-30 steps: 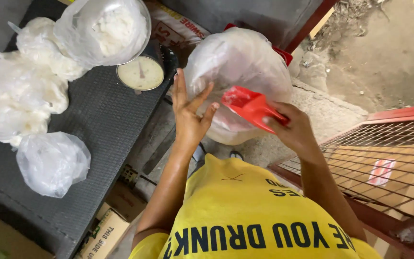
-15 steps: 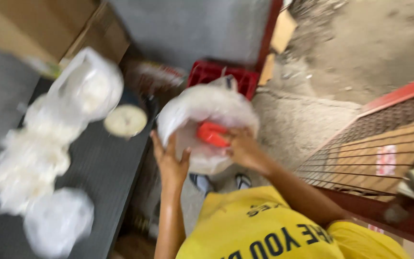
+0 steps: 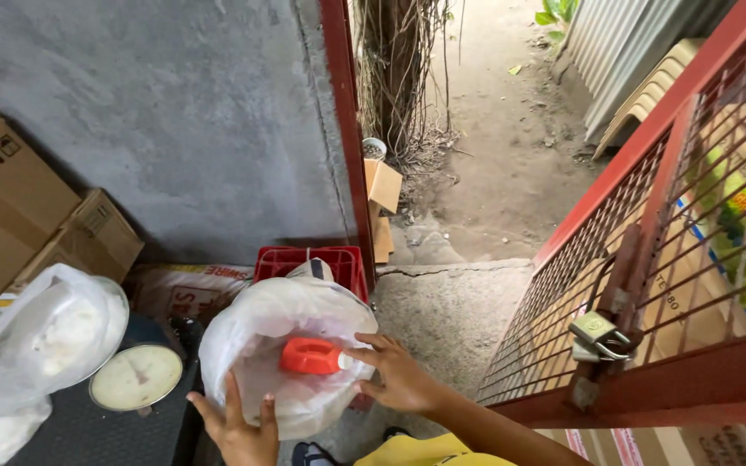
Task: Scooping white powder from a large sack into smaller plastic bags.
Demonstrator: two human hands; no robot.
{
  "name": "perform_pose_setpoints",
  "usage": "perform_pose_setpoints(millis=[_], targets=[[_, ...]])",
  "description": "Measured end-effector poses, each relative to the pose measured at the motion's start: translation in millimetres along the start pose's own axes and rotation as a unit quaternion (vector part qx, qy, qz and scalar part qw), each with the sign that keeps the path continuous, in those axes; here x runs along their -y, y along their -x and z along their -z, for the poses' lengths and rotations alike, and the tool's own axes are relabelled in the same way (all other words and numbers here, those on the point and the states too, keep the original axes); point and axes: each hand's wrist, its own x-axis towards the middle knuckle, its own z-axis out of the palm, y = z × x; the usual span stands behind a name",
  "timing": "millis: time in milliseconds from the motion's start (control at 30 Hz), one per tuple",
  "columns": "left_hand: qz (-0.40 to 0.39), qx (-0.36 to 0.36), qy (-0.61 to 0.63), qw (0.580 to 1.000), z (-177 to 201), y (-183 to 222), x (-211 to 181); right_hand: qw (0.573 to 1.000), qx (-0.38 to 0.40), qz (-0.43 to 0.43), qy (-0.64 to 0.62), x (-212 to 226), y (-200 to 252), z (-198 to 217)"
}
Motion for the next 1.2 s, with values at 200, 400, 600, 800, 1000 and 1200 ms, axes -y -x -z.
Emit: perform_pose_setpoints(millis=[200,400,600,800,1000,1200], targets=[[0.031,0.027,-0.014,0.999,15.6,8.2,-18.9,0.998,-0.031,-0.024,-0.041,14.7,3.5,7.5],[0.026,0.071,0.024,0.997,31.3,8.4,-27.0,0.995,-0.05,0.053,-0.068,9.8,-1.2,-28.7],[0.024,0.108,0.06,0.992,41.1,-9.3,-13.8,0.991,-0.101,0.045,-0.08,5.3,-7.4,-48.6],[0.026,0.143,0.048,0.988,52.6,-16.5,-10.3,0.988,-0.134,0.056,-0.043,36.6,-4.8,-42.1],[0.012,0.189,0.085,0.978,63.2,-18.3,-13.8,0.988,-0.145,0.049,0.009,50.8,-11.1,-59.8],[-0.009,0.174,0.103,0.979,51.4,-18.5,-1.3,0.986,-0.105,0.058,0.114,41.9,-56.4,-67.3]])
